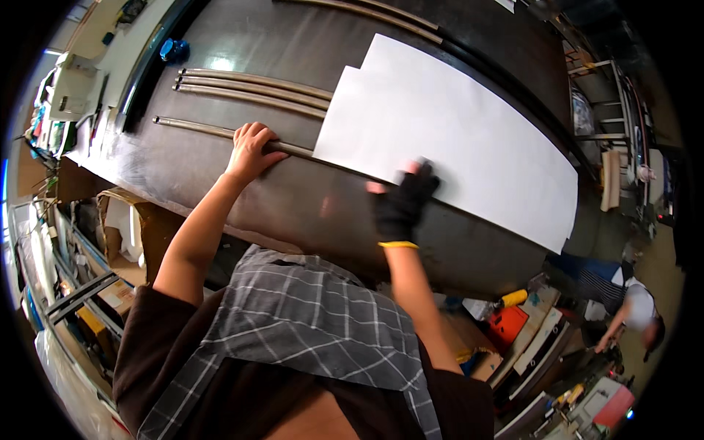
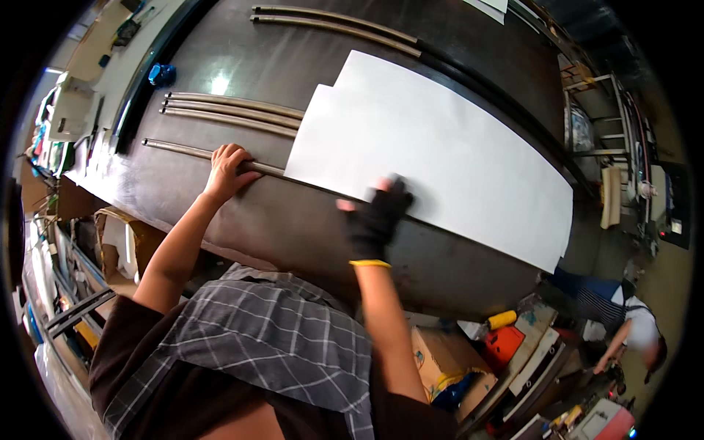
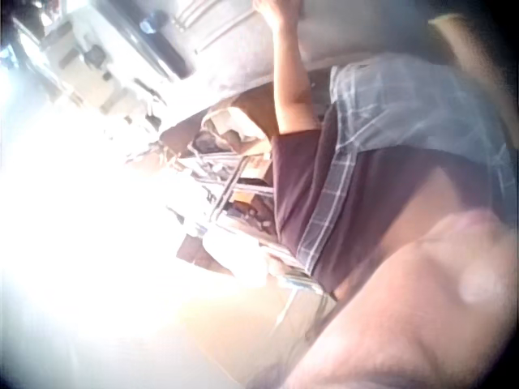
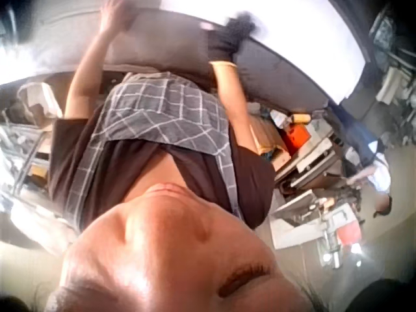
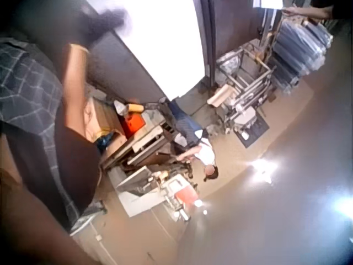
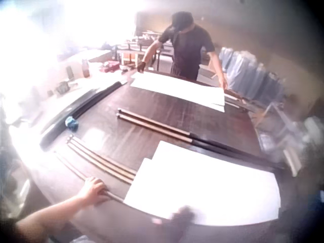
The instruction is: The person repeatedly applies a substance to a large black sheet on a workbench using a yellow roller. They then place a white sheet over the treated area and press it down using a long metal rod. This process is repeated multiple times with different sections of the sheets.
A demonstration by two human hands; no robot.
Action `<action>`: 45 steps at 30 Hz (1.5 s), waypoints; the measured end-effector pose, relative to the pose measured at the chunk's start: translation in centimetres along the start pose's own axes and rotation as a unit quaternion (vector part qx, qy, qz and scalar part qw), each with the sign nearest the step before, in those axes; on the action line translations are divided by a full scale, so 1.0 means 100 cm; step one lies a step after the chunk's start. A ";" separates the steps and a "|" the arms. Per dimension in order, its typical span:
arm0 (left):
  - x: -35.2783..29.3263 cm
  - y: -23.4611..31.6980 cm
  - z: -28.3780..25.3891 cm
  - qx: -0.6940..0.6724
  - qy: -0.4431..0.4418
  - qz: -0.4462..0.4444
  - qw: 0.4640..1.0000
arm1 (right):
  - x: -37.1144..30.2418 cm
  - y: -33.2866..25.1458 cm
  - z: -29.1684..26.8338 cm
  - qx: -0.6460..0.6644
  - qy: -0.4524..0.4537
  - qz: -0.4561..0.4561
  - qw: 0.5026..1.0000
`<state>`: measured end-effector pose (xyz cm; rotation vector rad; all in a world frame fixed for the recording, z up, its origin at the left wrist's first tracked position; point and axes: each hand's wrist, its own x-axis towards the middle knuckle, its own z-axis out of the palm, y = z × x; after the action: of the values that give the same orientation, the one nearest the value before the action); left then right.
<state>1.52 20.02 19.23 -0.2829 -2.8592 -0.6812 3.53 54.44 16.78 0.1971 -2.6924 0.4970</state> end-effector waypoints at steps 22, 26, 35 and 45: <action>-0.081 -0.076 -0.055 -0.047 -0.005 -0.014 0.999 | 0.026 -0.216 0.013 0.020 -0.241 0.048 0.969; -0.082 -0.075 -0.056 -0.049 -0.007 -0.015 0.999 | 0.027 -0.232 0.009 0.042 -0.247 -0.022 0.968; -0.089 -0.080 -0.070 -0.008 0.003 -0.015 1.000 | 0.034 -0.116 0.015 0.061 -0.156 0.296 0.940; -0.103 -0.059 -0.082 0.069 0.000 -0.005 0.998 | -0.233 0.348 -0.326 -0.102 0.246 0.454 0.850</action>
<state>11.23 9.58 21.60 -0.2462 -2.8916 -0.4825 29.15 100.23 24.51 -1.1512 -2.1418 0.4171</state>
